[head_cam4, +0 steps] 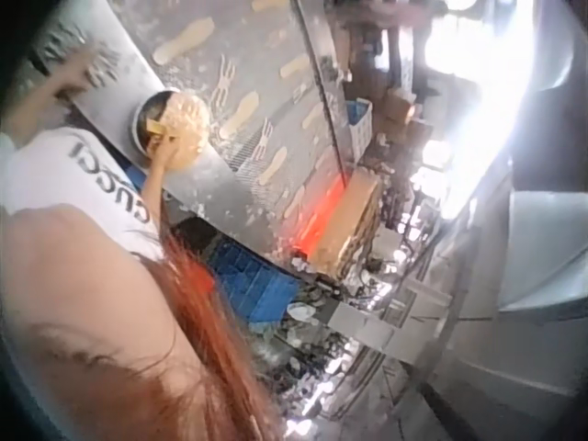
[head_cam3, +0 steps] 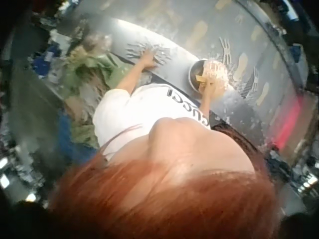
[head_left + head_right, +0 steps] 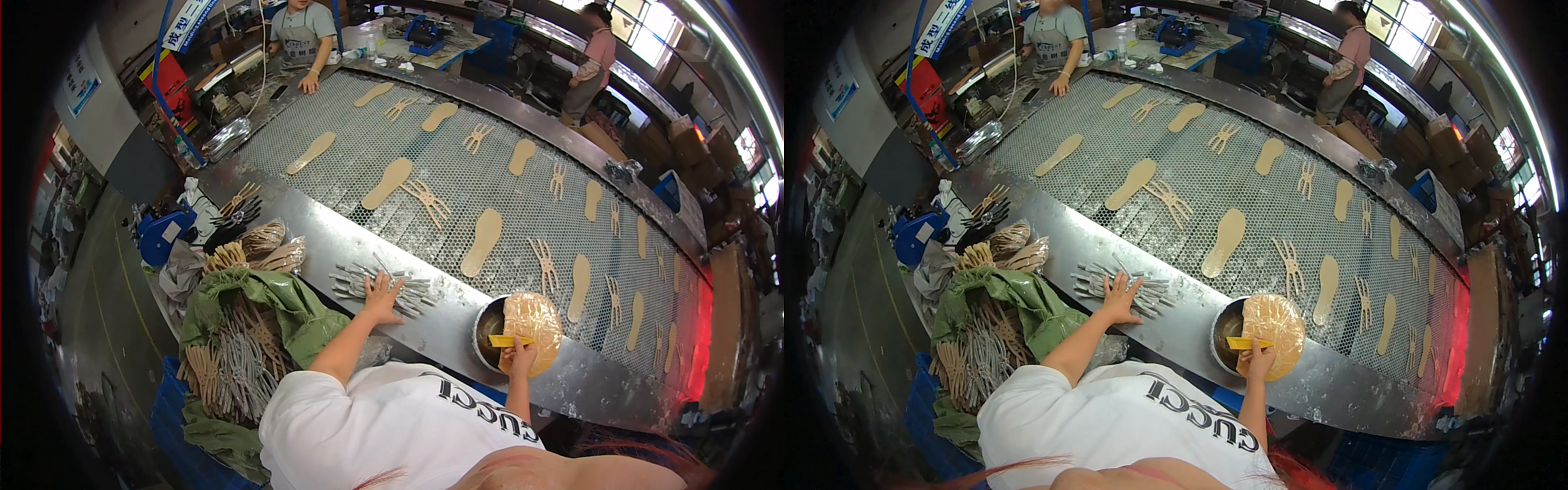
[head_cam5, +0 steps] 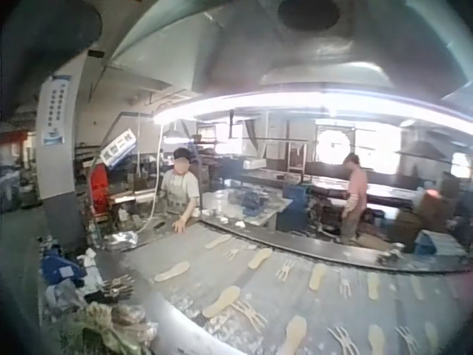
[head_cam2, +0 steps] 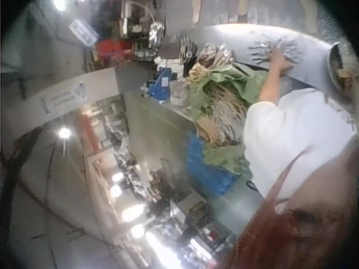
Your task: The person applies adhesive to shoe straps using a scraper and places the straps onto a conveyor belt next to shoe insoles.
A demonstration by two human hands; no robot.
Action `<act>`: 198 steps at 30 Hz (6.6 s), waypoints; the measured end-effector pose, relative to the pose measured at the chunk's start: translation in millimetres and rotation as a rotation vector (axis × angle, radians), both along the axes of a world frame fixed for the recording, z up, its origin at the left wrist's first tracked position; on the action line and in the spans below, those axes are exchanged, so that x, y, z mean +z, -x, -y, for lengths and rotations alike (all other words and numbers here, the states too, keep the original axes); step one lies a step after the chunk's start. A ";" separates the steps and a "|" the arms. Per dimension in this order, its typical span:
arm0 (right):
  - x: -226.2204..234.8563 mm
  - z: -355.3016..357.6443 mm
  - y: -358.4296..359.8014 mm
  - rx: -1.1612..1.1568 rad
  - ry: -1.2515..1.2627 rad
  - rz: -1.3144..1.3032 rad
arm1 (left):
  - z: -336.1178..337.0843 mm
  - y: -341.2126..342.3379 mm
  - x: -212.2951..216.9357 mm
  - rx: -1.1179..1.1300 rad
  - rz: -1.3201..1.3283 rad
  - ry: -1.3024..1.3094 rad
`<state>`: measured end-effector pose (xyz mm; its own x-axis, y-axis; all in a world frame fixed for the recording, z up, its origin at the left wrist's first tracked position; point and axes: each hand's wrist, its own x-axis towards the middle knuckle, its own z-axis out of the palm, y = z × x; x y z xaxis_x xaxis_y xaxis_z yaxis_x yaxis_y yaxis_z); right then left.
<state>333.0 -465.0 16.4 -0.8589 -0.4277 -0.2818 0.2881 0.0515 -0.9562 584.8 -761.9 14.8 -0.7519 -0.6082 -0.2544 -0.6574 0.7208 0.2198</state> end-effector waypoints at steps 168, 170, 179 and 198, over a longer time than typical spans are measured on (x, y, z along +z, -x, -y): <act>3.8 130.9 -81.0 -0.002 0.199 0.164 | 177.2 -57.1 365.9 -0.385 -1.779 0.281; 6.9 124.0 -74.2 -0.011 0.211 0.145 | 188.5 -61.9 373.7 -0.365 -1.772 0.364; -9.2 136.6 -79.3 -0.014 0.217 0.135 | 217.8 -63.4 446.0 -0.444 -2.014 0.956; -10.0 159.2 -69.8 0.035 0.126 0.122 | 142.2 -60.8 491.6 -0.394 -1.889 1.085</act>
